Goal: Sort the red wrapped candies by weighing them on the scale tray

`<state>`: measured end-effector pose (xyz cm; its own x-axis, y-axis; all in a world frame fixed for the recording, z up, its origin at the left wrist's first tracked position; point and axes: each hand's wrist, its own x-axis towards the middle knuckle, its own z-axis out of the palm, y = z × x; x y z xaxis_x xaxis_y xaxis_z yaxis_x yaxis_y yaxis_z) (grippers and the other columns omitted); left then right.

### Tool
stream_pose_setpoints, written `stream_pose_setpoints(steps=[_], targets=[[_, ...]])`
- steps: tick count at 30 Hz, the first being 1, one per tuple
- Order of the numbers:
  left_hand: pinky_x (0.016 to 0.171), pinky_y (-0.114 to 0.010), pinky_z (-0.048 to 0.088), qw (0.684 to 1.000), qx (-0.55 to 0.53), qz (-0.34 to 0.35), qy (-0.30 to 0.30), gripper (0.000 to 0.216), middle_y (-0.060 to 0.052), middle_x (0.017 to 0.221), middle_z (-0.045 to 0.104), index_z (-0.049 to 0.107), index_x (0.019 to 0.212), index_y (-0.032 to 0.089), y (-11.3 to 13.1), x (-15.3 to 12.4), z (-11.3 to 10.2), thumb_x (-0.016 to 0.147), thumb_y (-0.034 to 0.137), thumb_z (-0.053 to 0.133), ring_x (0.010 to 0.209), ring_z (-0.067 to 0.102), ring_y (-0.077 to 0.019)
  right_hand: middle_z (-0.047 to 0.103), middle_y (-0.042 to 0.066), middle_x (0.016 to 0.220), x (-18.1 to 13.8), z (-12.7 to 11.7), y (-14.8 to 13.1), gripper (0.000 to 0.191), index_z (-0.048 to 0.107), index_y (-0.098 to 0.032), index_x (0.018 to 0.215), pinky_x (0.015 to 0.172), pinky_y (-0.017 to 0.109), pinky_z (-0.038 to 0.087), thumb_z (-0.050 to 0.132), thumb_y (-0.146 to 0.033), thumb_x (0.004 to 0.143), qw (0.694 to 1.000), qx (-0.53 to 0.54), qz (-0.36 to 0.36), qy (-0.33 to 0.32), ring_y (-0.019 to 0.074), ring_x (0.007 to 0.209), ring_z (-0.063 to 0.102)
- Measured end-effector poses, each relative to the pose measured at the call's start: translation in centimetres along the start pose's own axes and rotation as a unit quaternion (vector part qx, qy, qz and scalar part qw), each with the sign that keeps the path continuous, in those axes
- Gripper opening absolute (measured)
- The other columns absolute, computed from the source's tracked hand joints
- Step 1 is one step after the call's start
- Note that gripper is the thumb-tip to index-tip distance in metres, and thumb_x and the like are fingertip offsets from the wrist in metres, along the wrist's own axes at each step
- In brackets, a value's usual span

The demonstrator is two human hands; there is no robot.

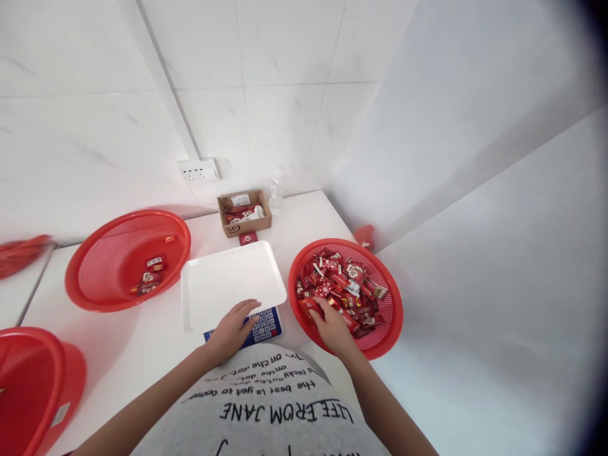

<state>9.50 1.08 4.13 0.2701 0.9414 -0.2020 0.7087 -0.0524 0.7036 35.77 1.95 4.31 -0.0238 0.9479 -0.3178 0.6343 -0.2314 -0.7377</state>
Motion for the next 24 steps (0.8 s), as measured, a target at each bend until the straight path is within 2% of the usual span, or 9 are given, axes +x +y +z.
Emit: stream_pose_setpoints(steps=[2, 4, 7, 10, 13, 16, 18, 21, 24], targets=[[0.104, -0.04, 0.036, 0.998, -0.052, -0.025, -0.004, 0.036, -0.005, 0.128, 0.056, 0.054, 0.12, 0.024, 0.8, 0.1, -0.2, 0.088, 0.037, 0.043, 0.12, 0.049, -0.0223, 0.06, 0.01, 0.121, 0.2, -0.2, -1.2, 0.037, 0.054, -0.017, 0.117, 0.1, 0.039, 0.038, 0.043, -0.029, 0.083, 0.997, 0.065, -0.011, 0.032, 0.0229, 0.113, 0.054], [0.101, -0.04, 0.039, 0.989, -0.135, -0.06, -0.016, 0.039, -0.007, 0.126, 0.057, 0.054, 0.12, 0.022, 2.0, 0.3, -0.6, 0.086, 0.042, 0.046, 0.117, 0.051, -0.0241, 0.061, 0.009, 0.12, 0.4, 0.0, -2.7, 0.039, 0.053, -0.018, 0.118, 0.098, 0.039, 0.041, 0.047, -0.032, 0.082, 0.985, 0.171, -0.021, 0.02, 0.0226, 0.112, 0.054], [0.093, -0.037, 0.044, 0.944, -0.315, -0.075, -0.06, 0.043, -0.009, 0.121, 0.061, 0.055, 0.117, 0.019, 3.7, 0.7, -1.1, 0.084, 0.046, 0.049, 0.111, 0.056, -0.0245, 0.063, 0.006, 0.114, 0.3, 1.1, -4.8, 0.044, 0.052, -0.021, 0.119, 0.09, 0.038, 0.047, 0.054, -0.038, 0.079, 0.94, 0.336, -0.009, -0.063, 0.0218, 0.105, 0.058], [0.086, -0.036, 0.047, 0.894, -0.433, -0.099, -0.065, 0.039, -0.008, 0.105, 0.068, 0.059, 0.106, 0.017, 4.5, 0.9, -1.4, 0.082, 0.047, 0.053, 0.097, 0.062, -0.0237, 0.066, 0.004, 0.107, 0.0, 2.6, -6.1, 0.04, 0.056, -0.022, 0.112, 0.086, 0.038, 0.049, 0.059, -0.041, 0.076, 0.904, 0.405, -0.004, -0.138, 0.0219, 0.097, 0.062], [0.078, -0.034, 0.049, 0.874, -0.461, -0.149, -0.035, 0.034, -0.006, 0.09, 0.07, 0.06, 0.095, 0.016, 4.4, 0.6, -1.5, 0.079, 0.046, 0.059, 0.084, 0.065, -0.0218, 0.067, 0.006, 0.099, -0.1, 3.7, -6.5, 0.034, 0.059, -0.02, 0.102, 0.083, 0.039, 0.05, 0.058, -0.044, 0.077, 0.909, 0.387, -0.022, -0.153, 0.0224, 0.091, 0.063], [0.077, -0.032, 0.048, 0.864, -0.477, -0.16, -0.023, 0.03, -0.005, 0.085, 0.069, 0.06, 0.089, 0.016, 4.5, 0.2, -1.8, 0.077, 0.044, 0.062, 0.08, 0.064, -0.0202, 0.067, 0.007, 0.095, -0.1, 4.1, -6.3, 0.035, 0.06, -0.017, 0.098, 0.081, 0.037, 0.049, 0.058, -0.044, 0.077, 0.935, 0.32, -0.045, -0.144, 0.0213, 0.087, 0.062], [0.078, -0.032, 0.048, 0.851, -0.499, -0.162, -0.016, 0.029, -0.004, 0.085, 0.069, 0.059, 0.088, 0.017, 4.8, -0.1, -2.1, 0.077, 0.044, 0.062, 0.079, 0.064, -0.0194, 0.066, 0.006, 0.088, -0.1, 4.1, -6.0, 0.035, 0.062, -0.016, 0.096, 0.073, 0.035, 0.05, 0.058, -0.045, 0.077, 0.953, 0.261, -0.052, -0.146, 0.0194, 0.078, 0.061], [0.078, -0.033, 0.048, 0.834, -0.526, -0.167, -0.024, 0.029, -0.003, 0.084, 0.068, 0.058, 0.086, 0.017, 5.2, -0.2, -2.3, 0.075, 0.044, 0.064, 0.076, 0.063, -0.0184, 0.062, 0.002, 0.073, -0.1, 4.1, -5.9, 0.034, 0.062, -0.015, 0.092, 0.06, 0.03, 0.047, 0.056, -0.046, 0.077, 0.962, 0.216, -0.051, -0.156, 0.015, 0.061, 0.055], [0.074, -0.031, 0.047, 0.829, -0.53, -0.176, -0.04, 0.031, -0.002, 0.08, 0.067, 0.056, 0.083, 0.017, 5.1, -0.1, -2.4, 0.073, 0.045, 0.066, 0.074, 0.062, -0.0172, 0.059, 0.001, 0.069, -0.2, 3.8, -6.2, 0.032, 0.062, -0.016, 0.092, 0.057, 0.027, 0.044, 0.054, -0.043, 0.078, 0.963, 0.213, -0.065, -0.154, 0.0132, 0.059, 0.052]])
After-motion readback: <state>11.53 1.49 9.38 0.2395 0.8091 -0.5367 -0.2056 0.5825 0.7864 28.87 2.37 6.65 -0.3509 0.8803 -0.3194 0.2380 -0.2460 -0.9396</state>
